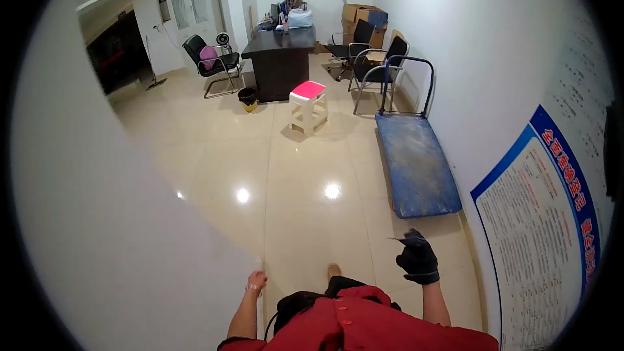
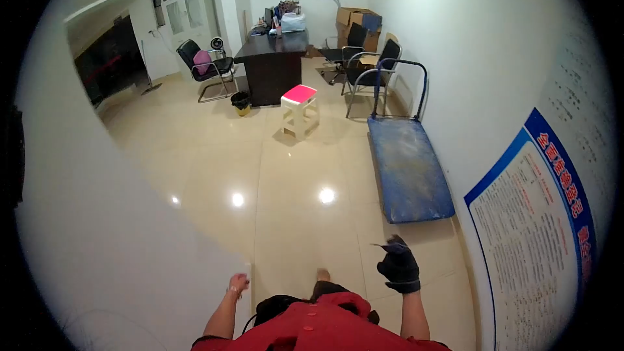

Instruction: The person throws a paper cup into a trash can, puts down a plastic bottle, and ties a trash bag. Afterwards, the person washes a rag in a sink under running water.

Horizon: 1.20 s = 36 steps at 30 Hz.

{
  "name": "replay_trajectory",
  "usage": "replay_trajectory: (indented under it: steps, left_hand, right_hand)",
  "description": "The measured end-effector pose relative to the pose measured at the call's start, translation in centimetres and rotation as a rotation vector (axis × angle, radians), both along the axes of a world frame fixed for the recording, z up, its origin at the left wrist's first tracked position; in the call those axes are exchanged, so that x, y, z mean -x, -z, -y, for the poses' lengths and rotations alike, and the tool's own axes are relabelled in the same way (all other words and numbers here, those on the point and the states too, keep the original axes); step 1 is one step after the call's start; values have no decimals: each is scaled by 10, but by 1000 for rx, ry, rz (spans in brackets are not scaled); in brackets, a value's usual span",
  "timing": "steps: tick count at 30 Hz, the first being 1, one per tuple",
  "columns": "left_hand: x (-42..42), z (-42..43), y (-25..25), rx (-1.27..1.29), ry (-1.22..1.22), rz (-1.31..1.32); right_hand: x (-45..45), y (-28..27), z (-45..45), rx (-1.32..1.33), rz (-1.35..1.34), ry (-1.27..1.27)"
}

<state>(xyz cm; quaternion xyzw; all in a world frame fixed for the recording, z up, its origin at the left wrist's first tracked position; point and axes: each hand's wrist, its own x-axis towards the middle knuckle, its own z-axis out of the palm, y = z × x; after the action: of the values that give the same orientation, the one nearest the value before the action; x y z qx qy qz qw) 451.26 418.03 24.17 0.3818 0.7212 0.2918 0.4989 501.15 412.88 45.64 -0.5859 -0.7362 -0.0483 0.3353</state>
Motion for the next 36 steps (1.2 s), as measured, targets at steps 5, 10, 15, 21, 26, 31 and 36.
replay_trajectory:
  steps: [5,10,15,21,26,31,36]
  left_hand:
    - [-46,-202,-18,-178,217,-18]
    - [-8,-299,26,-58,379,-214]
    - [53,-312,22,250,-361,110]
    - [155,-351,83,762,-337,189]
    - [199,-535,40,676,894,-920]
    - [230,-793,21,208,-262,-74]
    - [199,-1044,-44,-30,-84,30]
  right_hand:
    - [14,4,-119,271,585,-53]
    - [29,-7,-319,180,530,-185]
    - [87,-62,-535,584,-802,-515]
    - [166,-38,-727,938,-2191,-782]
    - [205,-34,-849,747,-2165,-576]
    - [190,2,-953,733,-2480,-569]
    - [177,52,-1055,582,-2320,-517]
